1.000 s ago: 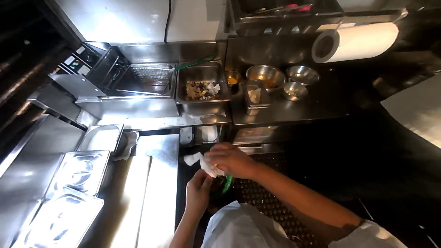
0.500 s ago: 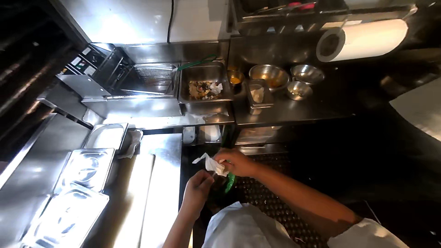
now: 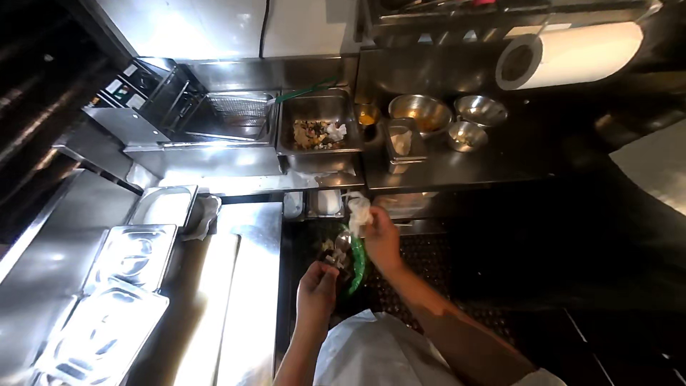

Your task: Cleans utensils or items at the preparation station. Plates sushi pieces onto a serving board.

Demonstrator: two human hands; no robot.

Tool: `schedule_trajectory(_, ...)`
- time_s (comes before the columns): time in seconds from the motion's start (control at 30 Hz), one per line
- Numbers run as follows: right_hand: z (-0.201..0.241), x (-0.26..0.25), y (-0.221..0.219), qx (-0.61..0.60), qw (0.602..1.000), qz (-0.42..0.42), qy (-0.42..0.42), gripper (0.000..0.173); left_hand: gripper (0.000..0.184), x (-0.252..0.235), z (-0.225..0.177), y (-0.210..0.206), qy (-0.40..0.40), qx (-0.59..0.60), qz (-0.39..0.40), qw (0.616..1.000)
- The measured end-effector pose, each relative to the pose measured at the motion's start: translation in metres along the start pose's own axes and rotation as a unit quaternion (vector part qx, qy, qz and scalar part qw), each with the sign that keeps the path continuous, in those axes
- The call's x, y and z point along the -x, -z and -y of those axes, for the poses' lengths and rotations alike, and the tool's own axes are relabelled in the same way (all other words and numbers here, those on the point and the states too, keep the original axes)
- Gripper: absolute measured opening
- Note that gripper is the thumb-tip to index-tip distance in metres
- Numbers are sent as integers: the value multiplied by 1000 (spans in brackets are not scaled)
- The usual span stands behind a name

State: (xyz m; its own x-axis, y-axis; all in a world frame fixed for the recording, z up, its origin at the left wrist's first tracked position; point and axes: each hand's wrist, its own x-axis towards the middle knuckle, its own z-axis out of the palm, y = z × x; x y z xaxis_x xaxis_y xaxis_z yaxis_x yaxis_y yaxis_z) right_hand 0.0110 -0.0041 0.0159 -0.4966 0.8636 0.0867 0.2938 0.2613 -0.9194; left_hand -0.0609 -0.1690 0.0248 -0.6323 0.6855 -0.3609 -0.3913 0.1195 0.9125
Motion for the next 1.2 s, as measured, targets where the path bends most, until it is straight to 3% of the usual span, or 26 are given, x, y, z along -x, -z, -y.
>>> schedule_trajectory(0.1, -2, -14, 26, -42, 999, 3, -9, 30, 15, -2, -3, 10, -15, -15, -15, 1000)
schedule_trajectory(0.23, -3, -13, 39, -77, 997, 0, 15, 27, 40, -2, -3, 13, 5, 35, -25, 999)
schedule_trajectory(0.43, -8, 2, 37, -145, 989, 19, -17, 28, 23, -4, 6, 13, -37, -28, -45, 998)
schedule_trajectory(0.57, -4, 10, 38, -165, 986, 9, -37, 32, 19, -6, 9, 12, -97, -182, -60, 977)
schedule_trajectory(0.63, -1, 13, 37, -110, 993, -20, 27, 28, 20, -3, 5, 11, -104, -252, -53, 961)
schedule_trajectory(0.7, 1, 17, 33, -18, 988, -44, 146, 21, 22, -1, 1, 8, -99, -291, -47, 950)
schedule_trajectory(0.83, 3, 28, 6, 135, 912, -8, 386, 11, 24, 5, -9, -8, -83, -355, -45, 930)
schedule_trajectory(0.9, -7, 22, -7, 163, 893, 5, 419, 15, 24, 9, -7, -13, -89, -360, -44, 928)
schedule_trajectory(0.97, -6, 9, -5, 134, 944, 18, 301, 16, 24, 11, 0, -10, -88, -346, -43, 933)
schedule_trajectory(1.03, 1, -10, 11, 71, 994, 36, 79, 17, 22, 14, 4, -7, -120, -313, -57, 941)
schedule_trajectory(1.1, 0, -16, 23, -13, 997, 39, -59, 19, 22, 17, 0, -5, -131, -282, -84, 947)
schedule_trajectory(1.2, 8, -3, 22, -186, 967, 70, -158, 23, 23, 8, -3, -2, -134, -250, -95, 954)
